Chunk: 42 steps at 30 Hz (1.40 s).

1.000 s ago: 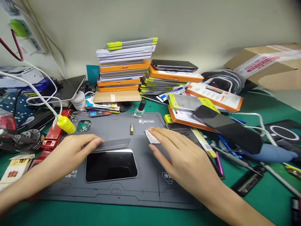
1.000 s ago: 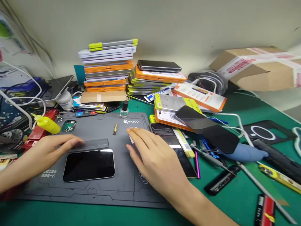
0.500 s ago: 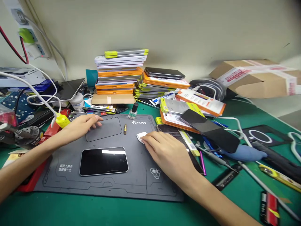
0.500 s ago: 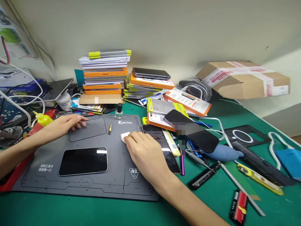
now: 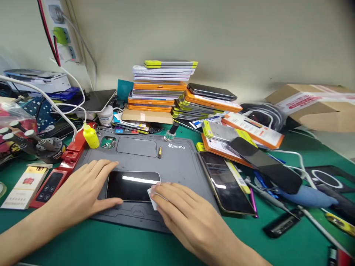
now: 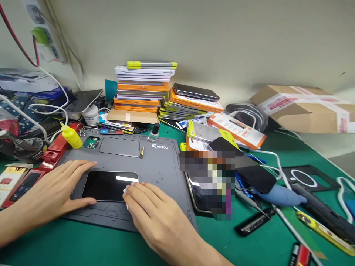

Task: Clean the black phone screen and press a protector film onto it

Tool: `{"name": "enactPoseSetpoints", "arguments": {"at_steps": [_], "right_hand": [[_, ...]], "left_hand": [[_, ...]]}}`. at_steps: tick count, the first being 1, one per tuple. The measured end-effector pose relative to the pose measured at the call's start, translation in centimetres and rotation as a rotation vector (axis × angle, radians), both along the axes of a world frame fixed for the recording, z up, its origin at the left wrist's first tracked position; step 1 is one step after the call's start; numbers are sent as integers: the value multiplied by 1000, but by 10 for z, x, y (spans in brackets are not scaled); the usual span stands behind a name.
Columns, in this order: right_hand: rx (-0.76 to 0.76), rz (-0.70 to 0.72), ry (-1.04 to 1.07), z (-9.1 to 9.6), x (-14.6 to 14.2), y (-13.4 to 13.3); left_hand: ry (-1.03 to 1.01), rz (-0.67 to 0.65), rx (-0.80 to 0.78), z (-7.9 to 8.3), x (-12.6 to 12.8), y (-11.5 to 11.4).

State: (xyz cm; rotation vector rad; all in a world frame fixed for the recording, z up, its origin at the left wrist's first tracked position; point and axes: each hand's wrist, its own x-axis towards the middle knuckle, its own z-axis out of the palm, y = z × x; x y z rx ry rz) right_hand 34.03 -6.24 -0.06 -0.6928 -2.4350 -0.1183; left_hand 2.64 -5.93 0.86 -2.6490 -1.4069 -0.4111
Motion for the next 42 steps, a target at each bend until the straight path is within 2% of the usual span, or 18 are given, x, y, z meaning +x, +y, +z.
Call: {"name": "enactPoseSetpoints", "arguments": {"at_steps": [3,8,12,19,21,26,28,33,39,42], "right_hand": [[20,-31,-91,-3,-5,-13],[-15,-150,-243,-12,-7,-37],[-52,-176,-336,-21,-5,-41],[-253,-237,-380,-20,-11,0],[-252,-242,-373,-22,-12,-7],[-183,-195,-400,-27,-12,-47],[-173,-196,-414,-27,-16,-43],[-199,-245,-380,-26,-30,-11],[-161,-169,-418,-20,-29,-46],[-175,-155,-433,-19,-30,-35]], "left_hand": [[50,-36,-72,-5,-13,7],[19,-160,-250,5,-15,35],[-34,-151,-336,2,-16,46],[-110,-142,-309,-17,-21,45],[-98,-134,-315,-18,-20,43],[-65,-114,-358,-17,-15,42],[-67,-120,-366,-17,-15,43],[-70,-128,-351,-18,-16,43],[-59,-142,-351,-19,-15,43],[-46,-141,-340,-18,-15,43]]}}
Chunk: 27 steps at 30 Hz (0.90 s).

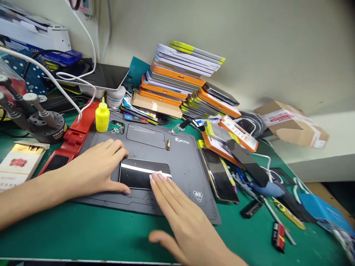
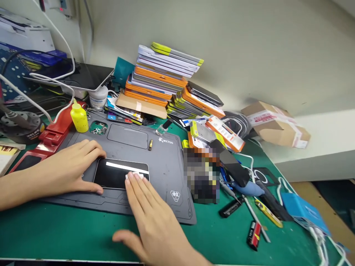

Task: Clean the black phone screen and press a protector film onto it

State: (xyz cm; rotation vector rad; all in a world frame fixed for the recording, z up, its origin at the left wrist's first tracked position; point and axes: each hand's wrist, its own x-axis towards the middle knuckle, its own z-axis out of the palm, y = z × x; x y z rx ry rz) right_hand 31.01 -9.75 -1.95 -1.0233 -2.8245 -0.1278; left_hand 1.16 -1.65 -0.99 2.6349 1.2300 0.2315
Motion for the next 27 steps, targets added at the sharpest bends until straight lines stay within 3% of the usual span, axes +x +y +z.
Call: {"name": "enactPoseSetpoints", "arguments": {"at_steps": [4,7,11,17,23,27], "right_hand": [[-57,-31,39,-1,-6,26],[-77,-3,56,-2,-5,14],[-77,61,25,1,-6,4],[-110,32,28,2,-24,40],[-107,146,45,0,-21,11],[-138,98,61,-1,-33,35]], "left_hand": [[-2,7,4,0,0,-1],[-44,9,-33,0,-1,-1],[-254,84,-216,7,-3,2],[-544,287,-431,18,-4,2],[-568,329,-445,15,-2,1],[-513,344,-402,20,0,3]]}}
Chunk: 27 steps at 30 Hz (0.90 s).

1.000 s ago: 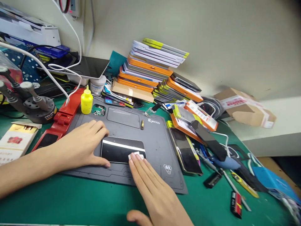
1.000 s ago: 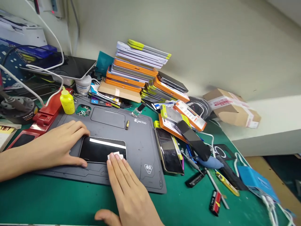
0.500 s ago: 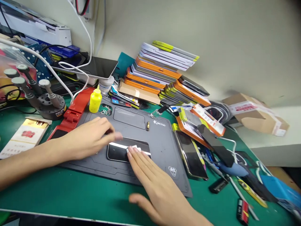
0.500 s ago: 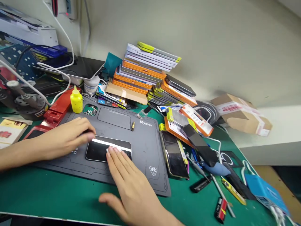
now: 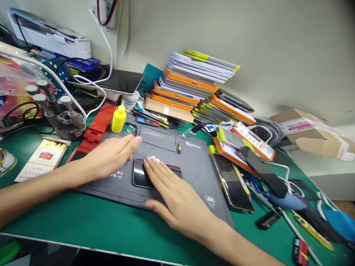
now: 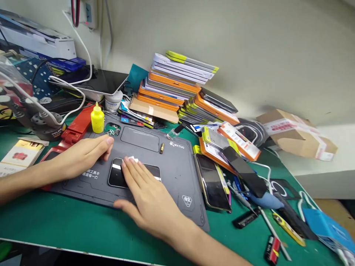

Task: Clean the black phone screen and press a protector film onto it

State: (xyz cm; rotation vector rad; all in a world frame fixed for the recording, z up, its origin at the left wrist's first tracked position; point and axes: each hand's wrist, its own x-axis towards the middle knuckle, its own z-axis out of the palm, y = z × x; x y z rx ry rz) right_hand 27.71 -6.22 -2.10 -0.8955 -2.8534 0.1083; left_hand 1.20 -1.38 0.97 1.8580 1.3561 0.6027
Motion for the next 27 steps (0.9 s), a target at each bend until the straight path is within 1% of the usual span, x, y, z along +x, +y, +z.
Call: {"name": "enactPoseSetpoints", "arguments": {"at_steps": [2,3,8,9,11,13,15,17,19,21,23,25,27], "right_hand": [[-12,-41,1,-1,-5,8],[-10,-46,3,-1,-6,6],[34,43,5,1,0,-24],[41,46,4,2,-1,-24],[46,22,7,2,-6,-14],[33,-13,16,1,-13,-2],[29,-29,25,2,-19,1],[50,0,26,3,-19,-9],[70,59,26,4,-17,-24],[58,99,27,4,-15,-29],[29,89,31,4,-19,-21],[3,45,34,3,-26,-7],[-3,11,36,4,-33,2]], "left_hand": [[12,8,13,2,1,0],[15,10,17,3,1,-1],[92,-16,49,1,2,-2],[107,-29,62,1,3,-2],[114,-43,80,1,3,-2],[104,-22,73,2,3,-2],[94,6,57,2,3,-2],[90,7,64,1,3,-2],[93,-20,87,-1,3,-1],[97,-40,94,-1,3,-1],[97,-34,80,-1,3,-1],[94,-9,65,0,3,-2],[81,1,74,2,3,-2]]}}
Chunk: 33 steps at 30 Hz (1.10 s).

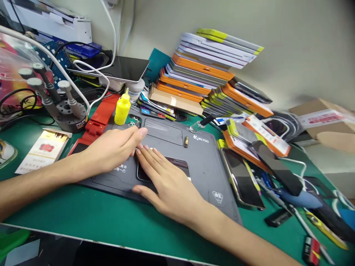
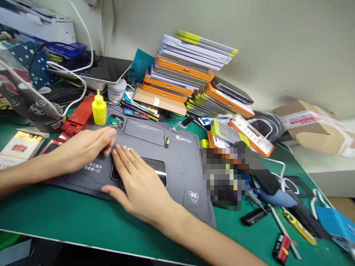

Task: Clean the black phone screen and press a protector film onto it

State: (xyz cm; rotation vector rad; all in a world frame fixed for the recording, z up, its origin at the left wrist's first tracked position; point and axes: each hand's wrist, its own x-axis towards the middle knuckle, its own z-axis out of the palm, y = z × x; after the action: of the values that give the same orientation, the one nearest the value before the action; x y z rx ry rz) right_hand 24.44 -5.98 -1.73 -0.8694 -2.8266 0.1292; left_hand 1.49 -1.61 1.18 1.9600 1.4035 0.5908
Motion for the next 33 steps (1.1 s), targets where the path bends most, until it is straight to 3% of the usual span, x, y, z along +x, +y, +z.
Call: {"name": "enactPoseSetpoints", "arguments": {"at_steps": [6,12,16,22,26,33], "right_hand": [[39,95,5,4,-6,-16],[27,-9,34,3,-2,-2],[34,53,28,4,13,-14],[16,-42,20,2,39,-3],[77,-7,19,-3,64,-18],[154,-193,34,-14,95,-27]], "left_hand": [[-22,-19,-26,2,-1,1],[-36,21,-39,-1,-5,3],[-16,9,-60,0,-5,4],[29,19,-67,5,-3,2],[51,15,-93,7,-2,0],[183,-44,-37,5,-4,0]]}}
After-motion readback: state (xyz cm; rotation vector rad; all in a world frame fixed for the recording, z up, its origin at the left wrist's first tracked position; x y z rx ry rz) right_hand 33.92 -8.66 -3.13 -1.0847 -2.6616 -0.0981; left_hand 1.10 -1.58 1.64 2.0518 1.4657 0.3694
